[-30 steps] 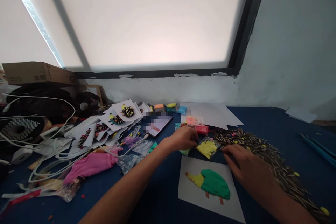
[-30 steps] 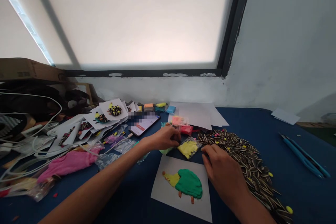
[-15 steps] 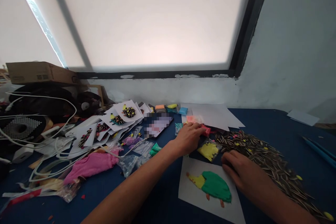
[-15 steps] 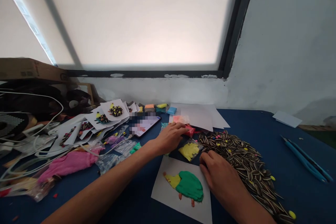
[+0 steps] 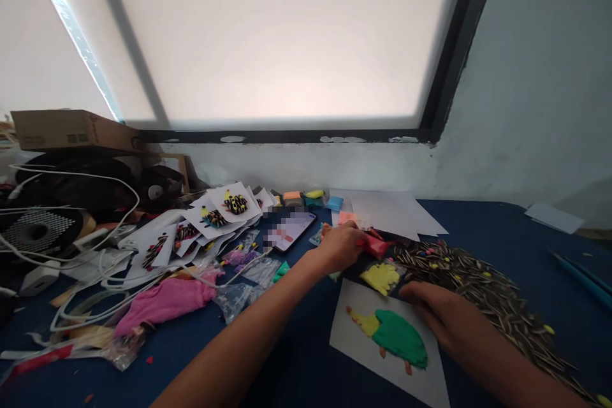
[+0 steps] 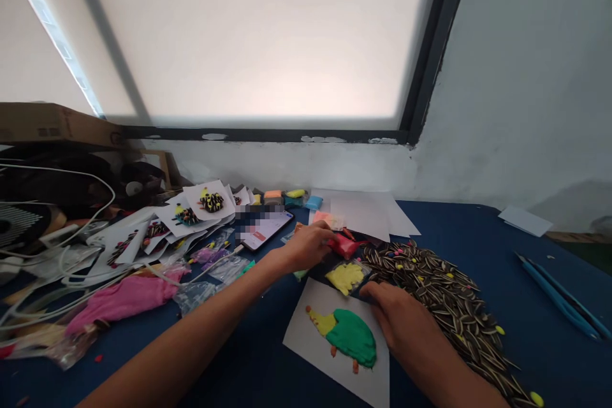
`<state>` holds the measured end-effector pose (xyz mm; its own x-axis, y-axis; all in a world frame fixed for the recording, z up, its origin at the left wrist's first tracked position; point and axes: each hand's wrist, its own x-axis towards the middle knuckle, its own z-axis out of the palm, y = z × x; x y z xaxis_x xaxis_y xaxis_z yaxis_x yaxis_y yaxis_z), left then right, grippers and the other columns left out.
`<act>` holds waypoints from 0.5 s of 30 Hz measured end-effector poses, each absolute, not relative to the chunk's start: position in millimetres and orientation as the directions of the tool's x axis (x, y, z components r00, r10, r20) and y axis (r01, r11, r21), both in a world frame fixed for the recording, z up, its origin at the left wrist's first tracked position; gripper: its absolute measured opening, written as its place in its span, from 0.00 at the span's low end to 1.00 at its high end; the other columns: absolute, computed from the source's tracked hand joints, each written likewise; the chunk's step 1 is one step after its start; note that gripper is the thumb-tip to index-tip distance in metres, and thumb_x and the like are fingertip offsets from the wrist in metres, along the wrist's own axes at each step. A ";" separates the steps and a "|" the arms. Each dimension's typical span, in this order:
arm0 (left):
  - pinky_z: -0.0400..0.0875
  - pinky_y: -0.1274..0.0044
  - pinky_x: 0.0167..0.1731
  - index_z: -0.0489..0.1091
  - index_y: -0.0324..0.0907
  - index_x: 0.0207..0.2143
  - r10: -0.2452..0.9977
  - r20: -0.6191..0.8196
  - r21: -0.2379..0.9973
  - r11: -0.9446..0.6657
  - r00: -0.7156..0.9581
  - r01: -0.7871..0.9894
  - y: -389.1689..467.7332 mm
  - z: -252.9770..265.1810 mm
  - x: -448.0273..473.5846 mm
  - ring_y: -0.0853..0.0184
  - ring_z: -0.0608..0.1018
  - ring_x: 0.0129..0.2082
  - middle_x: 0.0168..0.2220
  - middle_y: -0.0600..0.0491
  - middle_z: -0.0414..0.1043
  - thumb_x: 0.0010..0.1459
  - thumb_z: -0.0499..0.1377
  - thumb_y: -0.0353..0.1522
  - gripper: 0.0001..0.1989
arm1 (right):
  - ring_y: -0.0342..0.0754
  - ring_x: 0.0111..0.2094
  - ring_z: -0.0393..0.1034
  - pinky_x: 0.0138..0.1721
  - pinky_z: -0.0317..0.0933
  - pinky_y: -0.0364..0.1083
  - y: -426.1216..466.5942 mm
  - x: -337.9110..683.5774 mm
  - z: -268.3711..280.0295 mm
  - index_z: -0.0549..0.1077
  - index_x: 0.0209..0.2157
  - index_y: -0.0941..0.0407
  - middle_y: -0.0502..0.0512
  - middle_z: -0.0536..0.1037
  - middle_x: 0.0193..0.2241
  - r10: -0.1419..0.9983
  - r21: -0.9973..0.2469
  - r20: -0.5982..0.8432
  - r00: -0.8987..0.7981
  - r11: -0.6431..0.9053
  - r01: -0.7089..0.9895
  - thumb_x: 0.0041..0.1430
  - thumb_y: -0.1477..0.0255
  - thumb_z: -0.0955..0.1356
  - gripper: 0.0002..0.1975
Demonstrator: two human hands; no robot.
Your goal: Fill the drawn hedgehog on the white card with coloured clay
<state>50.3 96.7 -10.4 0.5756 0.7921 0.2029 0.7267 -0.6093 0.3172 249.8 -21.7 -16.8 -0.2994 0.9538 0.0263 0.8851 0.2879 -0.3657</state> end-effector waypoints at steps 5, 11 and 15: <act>0.70 0.80 0.43 0.71 0.40 0.51 0.803 0.274 0.437 -0.595 0.530 0.675 107.2 -0.9 39.6 0.68 0.78 0.43 0.47 0.49 0.76 0.61 0.51 0.24 0.18 | 0.51 0.36 0.72 0.36 0.61 0.48 -18.6 255.0 -25.3 0.74 0.33 0.53 0.57 0.76 0.33 0.945 -0.376 0.040 -0.324 0.315 0.871 0.61 0.72 0.56 0.17; 0.72 0.72 0.45 0.74 0.39 0.46 0.776 0.281 0.390 -0.630 0.565 0.671 97.3 -8.8 40.5 0.61 0.78 0.43 0.43 0.46 0.78 0.59 0.54 0.25 0.14 | 0.49 0.33 0.72 0.34 0.60 0.45 -25.1 246.2 -18.4 0.70 0.30 0.52 0.55 0.76 0.31 0.938 -0.395 0.014 -0.345 0.322 0.860 0.61 0.72 0.56 0.13; 0.65 0.64 0.54 0.72 0.41 0.48 0.688 0.281 0.294 -0.726 0.669 0.622 80.7 -18.5 51.3 0.55 0.73 0.51 0.48 0.46 0.75 0.56 0.58 0.25 0.17 | 0.49 0.32 0.73 0.32 0.59 0.44 -28.6 237.5 -9.6 0.69 0.29 0.52 0.53 0.77 0.29 0.932 -0.396 -0.043 -0.360 0.315 0.862 0.61 0.70 0.57 0.12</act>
